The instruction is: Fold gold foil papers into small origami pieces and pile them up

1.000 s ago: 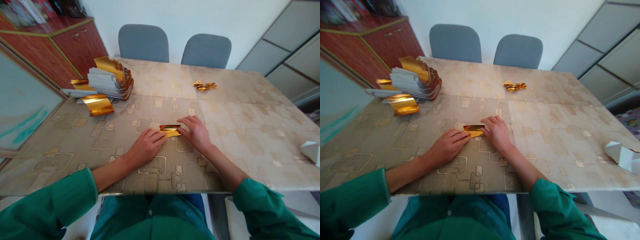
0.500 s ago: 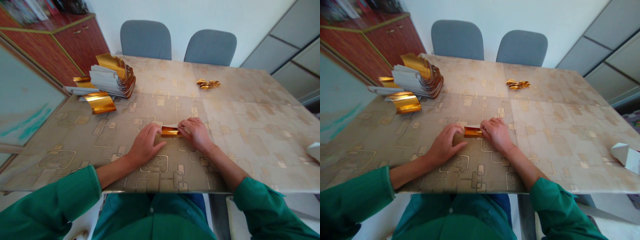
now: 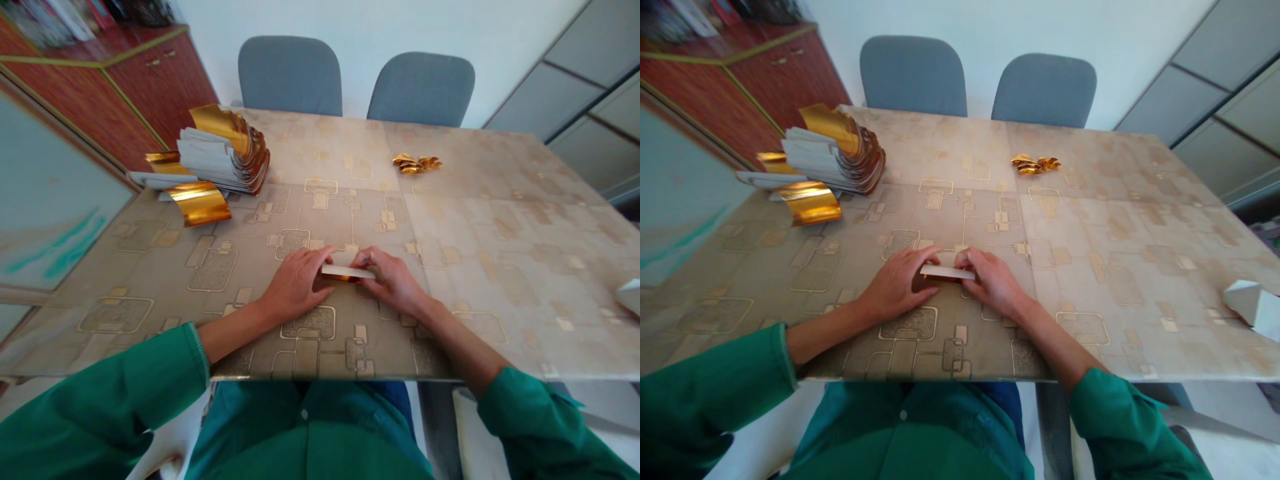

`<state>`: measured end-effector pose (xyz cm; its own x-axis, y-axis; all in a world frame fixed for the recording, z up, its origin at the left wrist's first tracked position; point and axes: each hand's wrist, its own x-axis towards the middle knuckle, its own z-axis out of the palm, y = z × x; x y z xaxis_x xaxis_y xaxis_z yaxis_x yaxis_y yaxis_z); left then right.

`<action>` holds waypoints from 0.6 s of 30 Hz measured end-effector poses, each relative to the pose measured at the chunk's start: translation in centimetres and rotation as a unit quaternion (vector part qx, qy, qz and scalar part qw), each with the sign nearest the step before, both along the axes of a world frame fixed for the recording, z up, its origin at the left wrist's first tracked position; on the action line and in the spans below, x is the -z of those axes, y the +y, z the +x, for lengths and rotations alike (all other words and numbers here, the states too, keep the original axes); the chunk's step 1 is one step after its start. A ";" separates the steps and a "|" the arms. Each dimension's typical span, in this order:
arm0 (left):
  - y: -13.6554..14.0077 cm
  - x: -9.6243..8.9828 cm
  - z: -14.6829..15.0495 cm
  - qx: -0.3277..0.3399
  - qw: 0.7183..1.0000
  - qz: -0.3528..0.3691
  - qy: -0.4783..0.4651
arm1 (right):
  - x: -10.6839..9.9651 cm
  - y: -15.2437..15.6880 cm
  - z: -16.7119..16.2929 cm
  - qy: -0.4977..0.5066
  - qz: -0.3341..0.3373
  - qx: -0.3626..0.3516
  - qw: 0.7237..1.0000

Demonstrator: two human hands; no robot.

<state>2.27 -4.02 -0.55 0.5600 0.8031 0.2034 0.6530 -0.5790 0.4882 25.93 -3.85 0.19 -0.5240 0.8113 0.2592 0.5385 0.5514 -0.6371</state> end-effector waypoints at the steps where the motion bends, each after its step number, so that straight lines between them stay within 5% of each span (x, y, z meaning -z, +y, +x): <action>1: -0.1 -0.1 -0.1 0.002 1.000 -0.003 -0.001 | 0.2 -0.1 0.0 -0.001 0.005 -0.006 1.000; 8: -0.1 0.1 -0.2 -0.008 0.999 -0.004 -0.034 | 1.6 -0.2 -0.6 -0.018 0.050 -0.003 0.999; 18: -0.5 0.4 -1.2 0.064 0.997 0.047 0.002 | 0.6 -1.5 -0.5 -0.173 0.139 -0.052 0.974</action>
